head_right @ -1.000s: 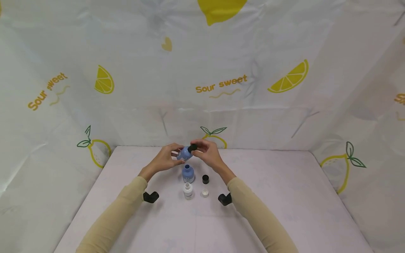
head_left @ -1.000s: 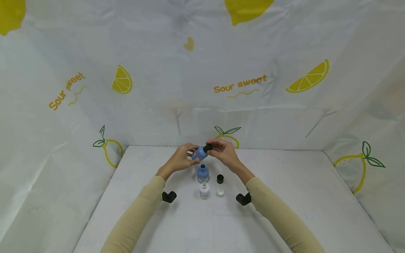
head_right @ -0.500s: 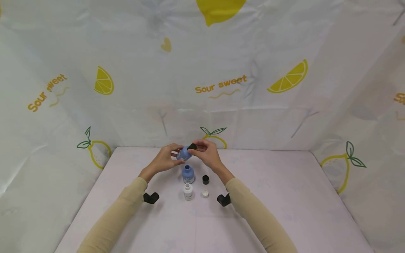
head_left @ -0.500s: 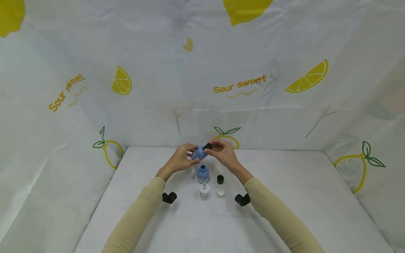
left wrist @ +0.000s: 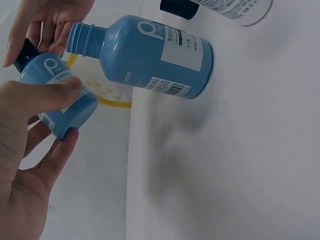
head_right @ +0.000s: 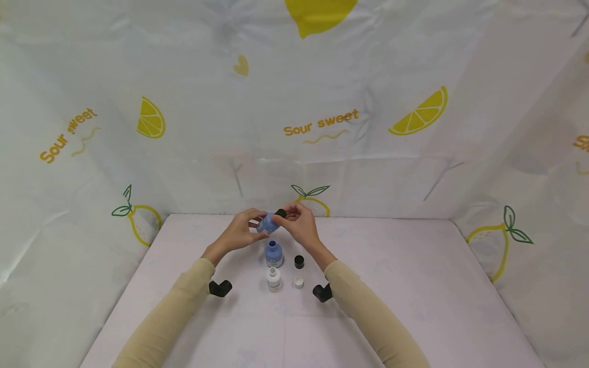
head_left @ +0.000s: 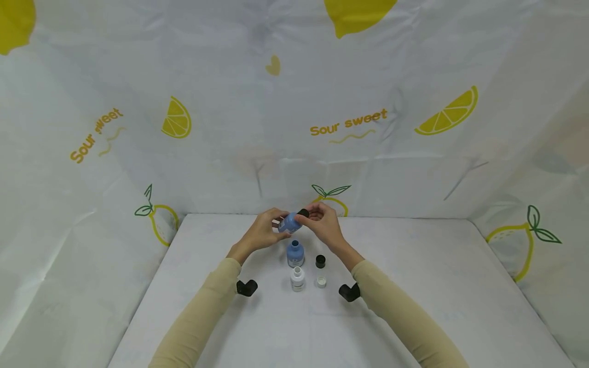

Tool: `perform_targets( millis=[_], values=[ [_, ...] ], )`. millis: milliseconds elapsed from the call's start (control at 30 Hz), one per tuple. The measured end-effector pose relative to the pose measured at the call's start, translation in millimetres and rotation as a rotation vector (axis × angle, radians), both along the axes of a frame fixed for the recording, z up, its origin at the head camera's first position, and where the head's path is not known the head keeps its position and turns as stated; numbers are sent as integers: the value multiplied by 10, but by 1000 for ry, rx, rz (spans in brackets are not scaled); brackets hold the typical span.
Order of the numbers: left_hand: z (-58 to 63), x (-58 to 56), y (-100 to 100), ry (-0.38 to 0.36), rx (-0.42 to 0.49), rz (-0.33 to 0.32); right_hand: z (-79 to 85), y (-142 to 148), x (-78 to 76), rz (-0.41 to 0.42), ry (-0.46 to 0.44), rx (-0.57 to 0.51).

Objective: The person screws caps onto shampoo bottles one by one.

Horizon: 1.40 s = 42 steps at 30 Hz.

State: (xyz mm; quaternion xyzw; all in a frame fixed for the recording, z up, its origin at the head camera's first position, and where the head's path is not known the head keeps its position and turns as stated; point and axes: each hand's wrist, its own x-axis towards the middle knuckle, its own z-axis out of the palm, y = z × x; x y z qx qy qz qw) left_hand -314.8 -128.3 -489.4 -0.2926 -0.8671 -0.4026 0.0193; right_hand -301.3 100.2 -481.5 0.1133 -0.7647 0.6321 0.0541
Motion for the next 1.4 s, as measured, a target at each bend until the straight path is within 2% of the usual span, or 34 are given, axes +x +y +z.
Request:
perform_targets(
  millis=[767, 1133, 1267, 1400],
  values=[
    [-3, -9, 0, 26, -6, -2, -22, -36, -9, -49, 19, 24],
    [-12, 3, -7, 21, -12, 7, -9, -26, 11, -45, -16, 71],
    [-9, 0, -7, 17, -10, 5, -3, 3, 19, -8, -19, 84],
    [-8, -7, -6, 24, -7, 10, 10, 52, 13, 94, 10, 54]
  ],
)
